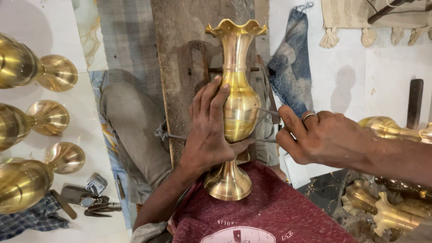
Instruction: The person sits on the floor holding a brass vase steady against a wooden board while engraving decorative lines into its surface with a small hand tool. They rotate the vase to reach different areas and briefly set it down before resuming engraving.
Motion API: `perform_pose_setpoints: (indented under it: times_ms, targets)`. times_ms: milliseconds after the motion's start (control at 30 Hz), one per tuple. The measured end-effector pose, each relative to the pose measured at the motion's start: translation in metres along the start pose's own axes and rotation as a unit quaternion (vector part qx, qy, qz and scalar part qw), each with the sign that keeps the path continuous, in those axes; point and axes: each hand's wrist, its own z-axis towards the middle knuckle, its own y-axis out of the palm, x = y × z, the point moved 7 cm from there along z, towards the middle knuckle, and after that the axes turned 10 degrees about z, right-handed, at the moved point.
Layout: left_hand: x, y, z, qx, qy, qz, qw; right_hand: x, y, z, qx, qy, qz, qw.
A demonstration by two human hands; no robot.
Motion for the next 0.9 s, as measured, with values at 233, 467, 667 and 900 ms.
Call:
perform_pose_setpoints:
  times_ms: [233, 467, 667, 900]
  targets:
    - [0.0, 0.004, -0.001, 0.003, -0.002, 0.009, 1.0, -0.014, 0.003, -0.003, 0.133, -0.026, -0.139, 0.981]
    - [0.001, 0.005, 0.0, 0.0, -0.003, 0.019, 1.0, -0.016, 0.002, -0.006, 0.159, -0.026, -0.162, 0.974]
    - [0.014, -0.006, 0.005, 0.041, -0.015, 0.022, 0.999, 0.04, -0.03, -0.001, 0.145, 0.117, 0.401, 0.897]
    - [0.021, -0.004, 0.013, 0.137, -0.094, 0.024, 0.986, 0.064, -0.035, 0.0, -0.001, 0.302, 0.601, 0.74]
